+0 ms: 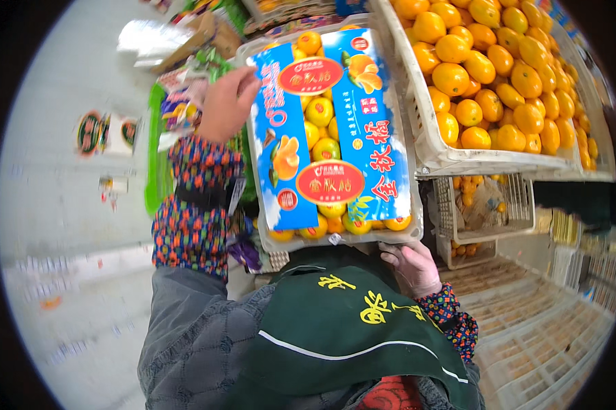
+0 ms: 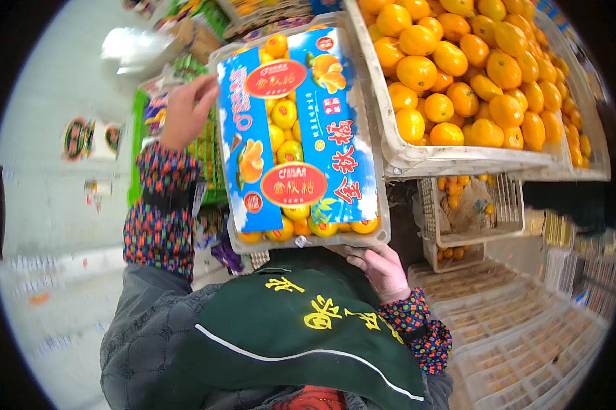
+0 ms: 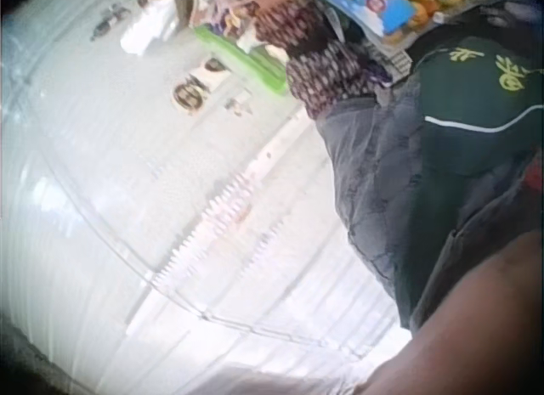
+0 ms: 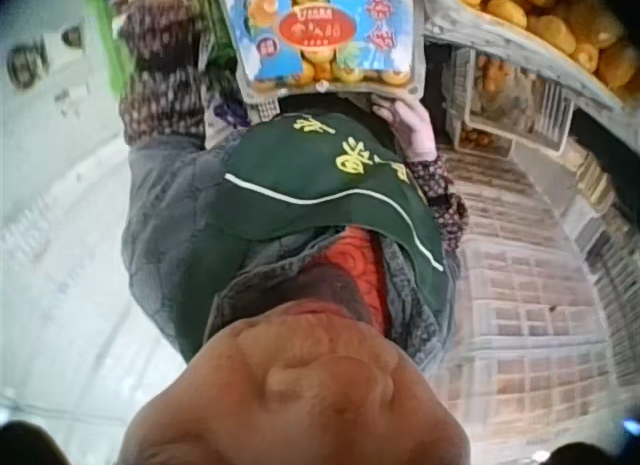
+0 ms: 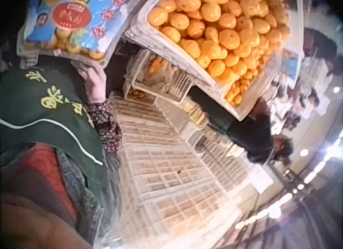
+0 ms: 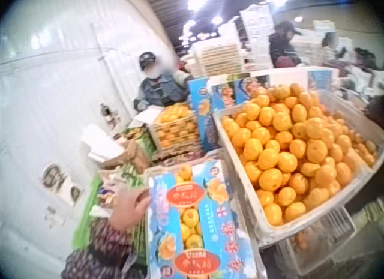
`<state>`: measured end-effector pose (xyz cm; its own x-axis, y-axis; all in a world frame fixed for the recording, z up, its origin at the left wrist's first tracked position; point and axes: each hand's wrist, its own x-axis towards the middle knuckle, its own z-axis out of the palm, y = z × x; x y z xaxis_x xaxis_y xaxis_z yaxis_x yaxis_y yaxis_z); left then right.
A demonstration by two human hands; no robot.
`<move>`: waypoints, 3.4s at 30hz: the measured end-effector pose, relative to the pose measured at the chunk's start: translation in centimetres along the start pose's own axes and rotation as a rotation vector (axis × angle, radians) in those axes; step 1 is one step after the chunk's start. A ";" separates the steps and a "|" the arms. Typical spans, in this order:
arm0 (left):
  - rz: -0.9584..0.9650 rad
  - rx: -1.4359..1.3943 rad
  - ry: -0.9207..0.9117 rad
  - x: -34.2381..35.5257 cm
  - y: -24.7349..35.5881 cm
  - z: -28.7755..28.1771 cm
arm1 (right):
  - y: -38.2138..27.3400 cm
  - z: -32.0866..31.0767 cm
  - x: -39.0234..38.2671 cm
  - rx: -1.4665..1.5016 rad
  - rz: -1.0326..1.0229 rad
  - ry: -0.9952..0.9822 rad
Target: The person lines a white crate with paper, then picks oranges from a green basket and places them into the crate one by one. The person continues filling the crate with oranges from the basket throughout the clip.
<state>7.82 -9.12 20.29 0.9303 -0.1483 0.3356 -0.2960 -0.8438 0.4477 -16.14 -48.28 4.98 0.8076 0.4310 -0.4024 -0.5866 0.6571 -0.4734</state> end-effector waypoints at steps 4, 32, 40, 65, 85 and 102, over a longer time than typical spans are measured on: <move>0.297 0.356 0.037 13.6 -6.2 7.5 | 3.5 2.4 -0.4 0.279 -0.248 -0.018; 0.092 0.280 -0.437 29.7 -12.5 11.5 | 13.6 3.2 4.4 -0.094 -0.308 0.435; -0.042 0.132 -0.270 23.0 -13.9 5.8 | 12.9 4.5 4.1 0.057 -0.442 0.572; -0.397 -0.536 -1.241 26.7 -7.5 16.4 | 8.3 12.9 4.3 0.053 -0.275 1.747; 0.428 -0.524 -1.864 33.9 14.7 34.9 | 16.3 25.9 25.9 0.566 -0.278 2.541; 0.747 -0.291 -2.011 18.0 30.1 35.9 | 20.3 29.3 24.5 1.286 -1.101 2.423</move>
<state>23.43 -55.73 10.07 -0.4857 -0.6863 -0.5414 -0.4504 -0.3344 0.8279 -6.44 -6.27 8.48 -0.8936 -0.1345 -0.4283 0.3901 0.2394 -0.8891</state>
